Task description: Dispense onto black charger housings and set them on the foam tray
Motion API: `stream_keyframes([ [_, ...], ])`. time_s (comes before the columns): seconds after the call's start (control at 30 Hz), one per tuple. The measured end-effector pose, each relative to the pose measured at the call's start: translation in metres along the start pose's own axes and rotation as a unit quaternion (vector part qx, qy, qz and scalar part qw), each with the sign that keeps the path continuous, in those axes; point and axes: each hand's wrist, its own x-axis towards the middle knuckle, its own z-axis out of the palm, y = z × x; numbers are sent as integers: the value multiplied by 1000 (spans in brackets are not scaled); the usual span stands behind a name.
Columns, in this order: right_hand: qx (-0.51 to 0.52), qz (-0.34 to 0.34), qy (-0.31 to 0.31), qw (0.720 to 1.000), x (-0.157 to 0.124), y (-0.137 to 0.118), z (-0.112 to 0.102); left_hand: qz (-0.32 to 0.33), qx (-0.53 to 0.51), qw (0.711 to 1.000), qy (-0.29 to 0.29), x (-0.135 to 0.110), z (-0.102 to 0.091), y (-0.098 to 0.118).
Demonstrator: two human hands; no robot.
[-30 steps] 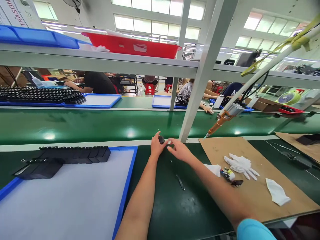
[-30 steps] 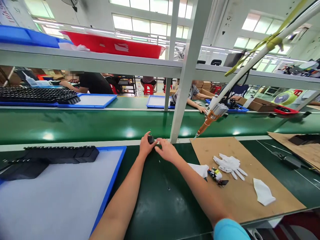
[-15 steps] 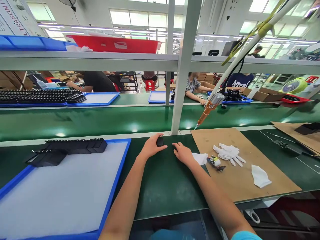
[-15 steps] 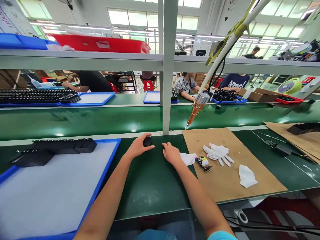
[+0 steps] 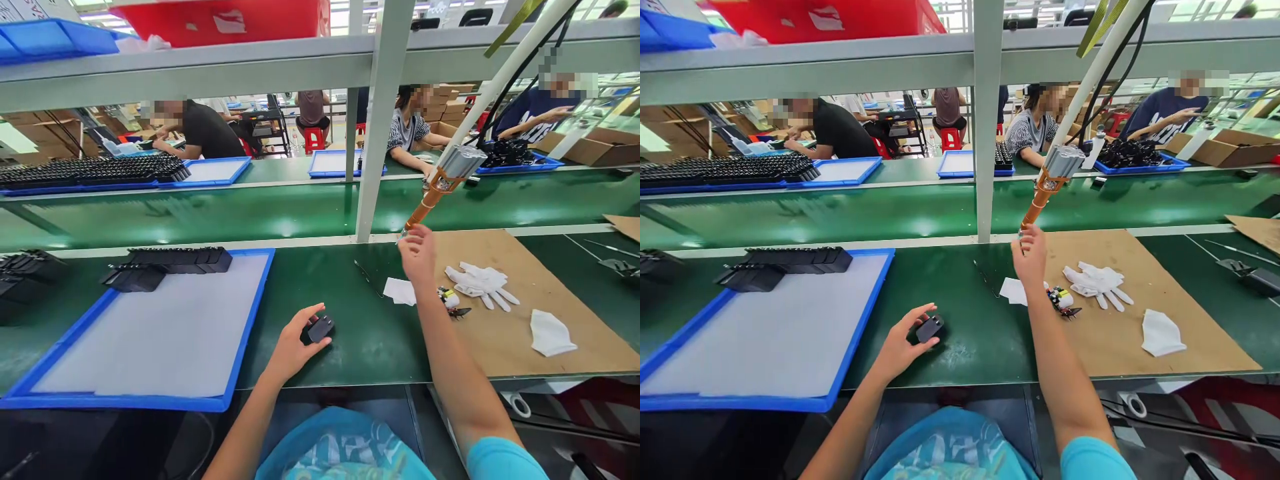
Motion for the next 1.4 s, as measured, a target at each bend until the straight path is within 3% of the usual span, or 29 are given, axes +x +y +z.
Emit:
stream_keyframes([
  [0.1,127,16,134,983,19,10,-15,-29,-117,993,13,-2,3,-9],
  [0.17,162,45,144,975,35,15,-23,-45,-179,983,15,-2,4,-12],
  [0.27,209,97,99,968,58,19,-28,-23,-198,980,-1,-5,1,-10],
  [0.4,264,101,16,959,75,13,-26,13,-102,993,-51,-13,-4,0],
  [0.53,278,72,-55,956,71,3,-19,-15,-114,993,2,-12,-1,2],
  [0.67,272,64,-51,959,53,-14,-14,-42,-165,984,47,-5,5,-4],
  [0.77,297,76,-59,950,30,-36,-13,-63,-127,986,92,-7,7,-4],
  [0.87,311,59,-79,945,-4,-64,-10,-16,-59,996,67,-19,6,1],
  [0.97,370,37,-101,923,-42,-92,-8,20,-21,998,48,-31,7,5],
  [1.07,428,33,-94,898,-73,-116,-8,-17,-34,996,76,-32,11,2],
  [1.27,520,54,-104,846,-105,-147,-13,-86,-100,989,61,-20,13,-5],
  [1.4,557,68,-113,820,-113,-156,-12,-20,-35,998,48,-24,14,2],
])
